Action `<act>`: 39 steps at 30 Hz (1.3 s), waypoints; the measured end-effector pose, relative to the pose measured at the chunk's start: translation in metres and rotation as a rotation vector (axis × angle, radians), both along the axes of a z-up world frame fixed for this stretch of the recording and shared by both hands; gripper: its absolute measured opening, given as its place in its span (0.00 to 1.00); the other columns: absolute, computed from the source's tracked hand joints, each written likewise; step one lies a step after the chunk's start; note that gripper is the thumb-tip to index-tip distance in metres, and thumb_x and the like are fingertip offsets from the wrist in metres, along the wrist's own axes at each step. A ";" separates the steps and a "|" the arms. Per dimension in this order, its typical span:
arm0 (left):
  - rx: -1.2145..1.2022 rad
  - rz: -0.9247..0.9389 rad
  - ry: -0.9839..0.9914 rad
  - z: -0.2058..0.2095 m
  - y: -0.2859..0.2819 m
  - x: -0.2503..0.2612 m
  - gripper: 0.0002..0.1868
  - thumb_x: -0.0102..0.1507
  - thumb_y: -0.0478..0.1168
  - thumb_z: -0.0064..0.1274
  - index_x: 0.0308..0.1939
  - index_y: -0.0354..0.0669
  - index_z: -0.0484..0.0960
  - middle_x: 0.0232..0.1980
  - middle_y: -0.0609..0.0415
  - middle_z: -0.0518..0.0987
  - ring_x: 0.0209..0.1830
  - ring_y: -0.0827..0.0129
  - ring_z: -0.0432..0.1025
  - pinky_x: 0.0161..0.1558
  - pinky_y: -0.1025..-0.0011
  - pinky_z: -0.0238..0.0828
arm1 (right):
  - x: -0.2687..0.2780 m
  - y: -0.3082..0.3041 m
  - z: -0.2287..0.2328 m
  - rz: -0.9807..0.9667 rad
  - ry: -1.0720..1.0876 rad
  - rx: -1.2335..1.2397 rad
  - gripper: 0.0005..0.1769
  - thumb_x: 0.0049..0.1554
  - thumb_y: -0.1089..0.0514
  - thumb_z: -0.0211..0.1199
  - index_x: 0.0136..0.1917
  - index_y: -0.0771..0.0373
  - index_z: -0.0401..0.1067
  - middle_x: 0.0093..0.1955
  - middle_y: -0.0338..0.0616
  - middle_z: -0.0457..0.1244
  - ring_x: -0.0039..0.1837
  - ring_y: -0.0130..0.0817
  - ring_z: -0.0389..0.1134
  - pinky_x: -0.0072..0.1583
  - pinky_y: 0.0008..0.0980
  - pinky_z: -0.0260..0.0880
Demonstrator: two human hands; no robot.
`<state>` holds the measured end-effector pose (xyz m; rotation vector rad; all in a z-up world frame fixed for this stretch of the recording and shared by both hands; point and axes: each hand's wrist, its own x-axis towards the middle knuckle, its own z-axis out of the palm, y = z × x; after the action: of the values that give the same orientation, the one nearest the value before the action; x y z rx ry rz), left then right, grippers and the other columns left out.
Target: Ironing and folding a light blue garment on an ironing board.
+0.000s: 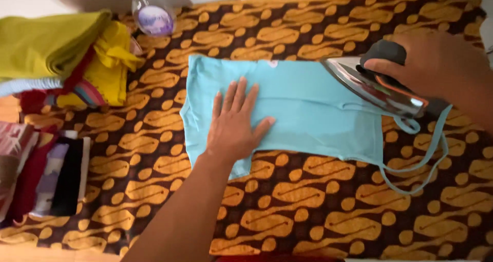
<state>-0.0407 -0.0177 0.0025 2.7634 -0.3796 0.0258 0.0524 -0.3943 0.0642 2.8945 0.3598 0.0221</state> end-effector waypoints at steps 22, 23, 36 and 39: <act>0.050 0.036 0.035 0.003 -0.003 0.001 0.44 0.67 0.70 0.38 0.80 0.52 0.51 0.84 0.49 0.44 0.84 0.59 0.34 0.78 0.53 0.24 | 0.007 0.024 0.024 0.007 0.128 -0.006 0.36 0.62 0.23 0.53 0.56 0.57 0.76 0.38 0.47 0.68 0.38 0.46 0.73 0.43 0.46 0.75; 0.033 0.027 0.019 0.001 -0.002 0.001 0.44 0.67 0.69 0.38 0.80 0.51 0.51 0.84 0.49 0.44 0.84 0.59 0.35 0.79 0.53 0.25 | 0.006 0.031 0.028 -0.044 0.122 -0.019 0.37 0.63 0.23 0.52 0.53 0.58 0.77 0.38 0.49 0.68 0.39 0.48 0.73 0.45 0.47 0.75; 0.020 0.020 0.015 0.002 -0.002 0.002 0.44 0.67 0.69 0.40 0.79 0.50 0.53 0.84 0.48 0.45 0.84 0.58 0.36 0.78 0.52 0.25 | 0.008 0.035 0.027 -0.063 0.093 0.076 0.38 0.60 0.22 0.53 0.56 0.58 0.77 0.38 0.51 0.69 0.38 0.49 0.73 0.42 0.50 0.75; 0.014 0.019 0.005 0.003 -0.001 0.002 0.44 0.67 0.69 0.40 0.79 0.50 0.53 0.83 0.47 0.46 0.84 0.57 0.36 0.78 0.52 0.25 | 0.006 0.037 0.030 -0.116 0.152 0.085 0.38 0.61 0.22 0.52 0.54 0.59 0.78 0.37 0.51 0.68 0.36 0.47 0.73 0.42 0.49 0.75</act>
<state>-0.0392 -0.0187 0.0052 2.7803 -0.3543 0.0215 0.0581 -0.3572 0.0946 3.0042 0.2204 -0.2083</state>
